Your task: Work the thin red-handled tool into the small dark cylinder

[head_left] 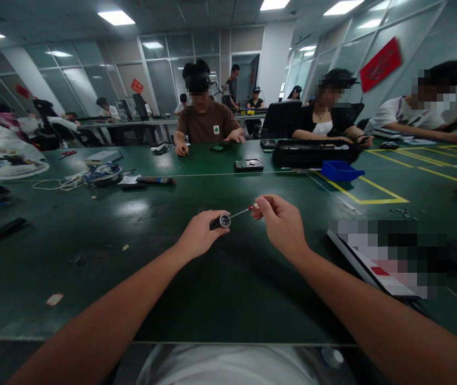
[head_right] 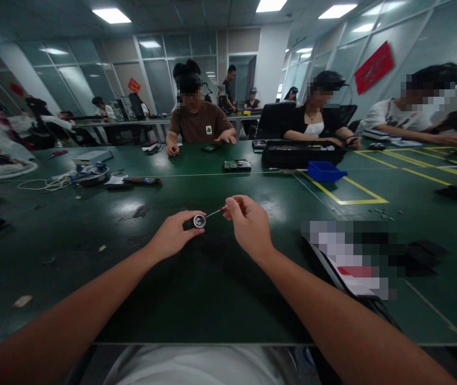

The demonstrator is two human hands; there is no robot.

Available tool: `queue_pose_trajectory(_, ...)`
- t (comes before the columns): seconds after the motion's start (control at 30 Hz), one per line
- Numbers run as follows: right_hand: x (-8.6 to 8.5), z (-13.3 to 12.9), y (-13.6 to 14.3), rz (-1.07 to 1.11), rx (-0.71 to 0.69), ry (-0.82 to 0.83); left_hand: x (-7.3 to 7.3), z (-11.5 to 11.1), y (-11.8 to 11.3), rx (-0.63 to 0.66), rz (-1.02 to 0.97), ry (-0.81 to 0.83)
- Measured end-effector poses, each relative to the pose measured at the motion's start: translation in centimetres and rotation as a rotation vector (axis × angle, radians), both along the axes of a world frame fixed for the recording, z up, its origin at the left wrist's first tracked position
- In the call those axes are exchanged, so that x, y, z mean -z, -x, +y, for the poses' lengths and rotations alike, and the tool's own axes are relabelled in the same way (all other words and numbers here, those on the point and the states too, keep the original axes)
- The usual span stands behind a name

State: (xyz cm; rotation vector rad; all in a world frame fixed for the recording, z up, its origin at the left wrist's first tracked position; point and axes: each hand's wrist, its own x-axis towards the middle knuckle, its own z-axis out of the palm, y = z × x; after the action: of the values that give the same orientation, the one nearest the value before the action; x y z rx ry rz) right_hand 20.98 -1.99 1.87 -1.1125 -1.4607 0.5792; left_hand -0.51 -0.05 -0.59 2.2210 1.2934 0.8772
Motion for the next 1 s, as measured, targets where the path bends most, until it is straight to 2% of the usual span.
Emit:
queue_pose_trajectory(0.13,0.01,0.04,-0.06,-0.015,0.004,0.032,0.19,0.05,0.07,-0.013,-0.002,0.011)
queue_pose_trajectory(0.33,0.00,-0.06,-0.24,-0.118,0.089,0.031,0.32,-0.01,0.04,-0.030,-0.015,0.009)
queue_pose_trajectory(0.6,0.62,-0.19,-0.34,-0.151,-0.129,-0.078,0.17,0.01,0.17,-0.022,0.033,-0.016)
queue_pose_trajectory(0.83,0.29,-0.46,-0.20,-0.286,-0.044,-0.043,-0.16,-0.05,0.19,-0.026,0.070,-0.015)
queue_pose_trajectory(1.0,0.60,-0.23,-0.22,-0.275,-0.108,-0.028,0.14,0.15,0.35,-0.042,0.065,-0.036)
